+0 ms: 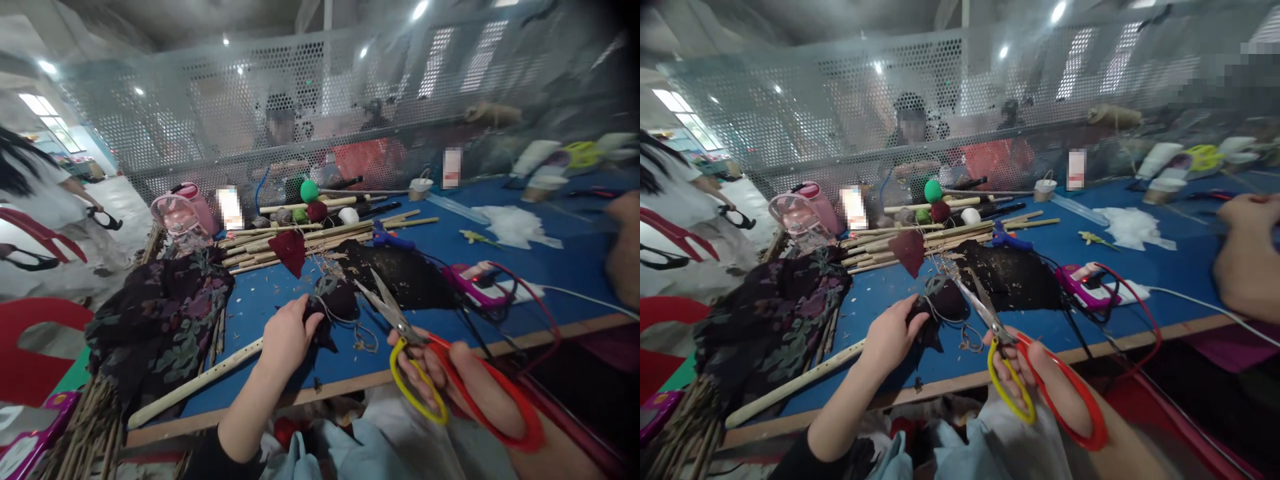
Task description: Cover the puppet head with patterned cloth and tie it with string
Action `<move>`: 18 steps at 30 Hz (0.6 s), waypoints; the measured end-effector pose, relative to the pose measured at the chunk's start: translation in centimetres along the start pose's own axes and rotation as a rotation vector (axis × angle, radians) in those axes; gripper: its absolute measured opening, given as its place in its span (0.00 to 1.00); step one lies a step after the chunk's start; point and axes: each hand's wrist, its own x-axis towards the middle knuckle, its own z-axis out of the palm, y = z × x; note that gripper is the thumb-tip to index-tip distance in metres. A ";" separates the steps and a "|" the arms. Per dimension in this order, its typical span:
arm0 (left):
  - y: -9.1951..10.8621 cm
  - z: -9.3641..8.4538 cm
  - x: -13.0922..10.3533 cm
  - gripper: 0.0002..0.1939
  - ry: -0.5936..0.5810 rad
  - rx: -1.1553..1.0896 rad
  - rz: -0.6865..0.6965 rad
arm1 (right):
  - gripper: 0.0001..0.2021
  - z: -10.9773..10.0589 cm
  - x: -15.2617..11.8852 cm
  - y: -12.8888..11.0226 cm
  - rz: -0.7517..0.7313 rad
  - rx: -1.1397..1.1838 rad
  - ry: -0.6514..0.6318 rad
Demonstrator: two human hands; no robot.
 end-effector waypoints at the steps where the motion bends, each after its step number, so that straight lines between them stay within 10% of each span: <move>1: 0.0 -0.1 -0.2 0.24 -0.007 0.035 -0.007 | 0.29 -0.3 0.7 -0.2 -0.040 -0.072 0.060; 7: 0.8 -2.6 -0.1 0.15 -0.005 0.085 -0.040 | 0.20 -2.5 7.6 -2.2 -0.196 -0.954 0.523; 12: 1.7 -6.8 0.2 0.16 0.160 -0.242 -0.049 | 0.17 -2.3 10.1 -4.5 -0.012 -1.560 0.517; 16: 2.3 -8.7 -1.2 0.17 0.204 -0.655 -0.099 | 0.23 0.6 8.6 -7.4 -0.389 -1.379 0.553; 18: 2.5 -8.8 -2.1 0.18 0.213 -0.796 -0.110 | 0.28 3.1 7.9 -8.5 -0.616 -0.953 0.318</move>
